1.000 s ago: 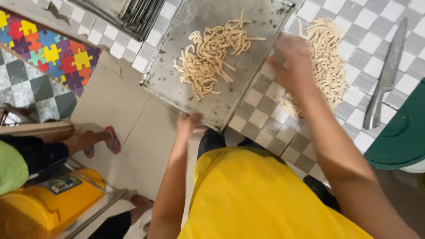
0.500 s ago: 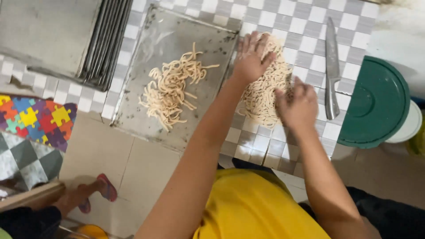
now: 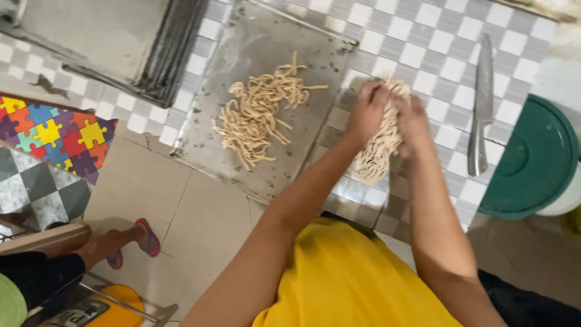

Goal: Cutting long strands of dough into smaller strips using a knife and arranging them on a metal tray.

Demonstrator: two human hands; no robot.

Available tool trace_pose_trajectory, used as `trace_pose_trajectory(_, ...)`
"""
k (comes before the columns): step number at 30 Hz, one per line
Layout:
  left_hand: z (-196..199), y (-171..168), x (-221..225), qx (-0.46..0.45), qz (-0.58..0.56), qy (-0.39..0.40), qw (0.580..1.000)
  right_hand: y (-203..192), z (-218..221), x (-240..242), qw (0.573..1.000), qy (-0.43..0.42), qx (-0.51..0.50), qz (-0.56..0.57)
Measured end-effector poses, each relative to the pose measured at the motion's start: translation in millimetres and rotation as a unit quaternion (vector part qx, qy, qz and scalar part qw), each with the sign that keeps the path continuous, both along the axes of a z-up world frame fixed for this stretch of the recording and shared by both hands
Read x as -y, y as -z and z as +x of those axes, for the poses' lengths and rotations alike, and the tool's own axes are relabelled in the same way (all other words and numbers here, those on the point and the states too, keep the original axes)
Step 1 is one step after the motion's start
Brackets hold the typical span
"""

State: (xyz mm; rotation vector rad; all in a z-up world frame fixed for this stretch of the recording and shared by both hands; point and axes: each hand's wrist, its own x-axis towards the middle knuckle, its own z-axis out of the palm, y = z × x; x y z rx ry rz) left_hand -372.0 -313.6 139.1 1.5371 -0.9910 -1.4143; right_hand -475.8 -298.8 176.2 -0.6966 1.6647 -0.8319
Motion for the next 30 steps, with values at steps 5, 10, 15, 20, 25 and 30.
trace_pose_trajectory(5, 87, -129, 43, -0.089, 0.026, 0.021, 0.995, -109, 51, 27, 0.944, -0.127, 0.273, -0.137)
trace_pose_trajectory(10, 192, -119, 91, -0.392, 0.11, 0.169, 0.898, -79, 88, 97, 0.887, -0.223, 0.392, -0.099)
trace_pose_trajectory(15, 303, -46, 133, -0.029, -0.014, 0.098, 0.995, -110, 142, 116, 0.927, -0.301, 0.216, 0.051)
trace_pose_trajectory(20, 338, -20, 103, 0.29, 0.037, 0.171, 0.941, -44, 142, 93, 0.895, -0.311, -0.306, -0.092)
trace_pose_trajectory(25, 323, -5, 64, 0.257, 0.047, 0.114, 0.958, -23, 214, 71, 0.814, -0.356, -0.452, -0.083)
trace_pose_trajectory(30, 338, 40, 44, 0.285, -0.096, 0.1, 0.949, 53, 212, 86, 0.856, -0.348, -0.307, -0.227)
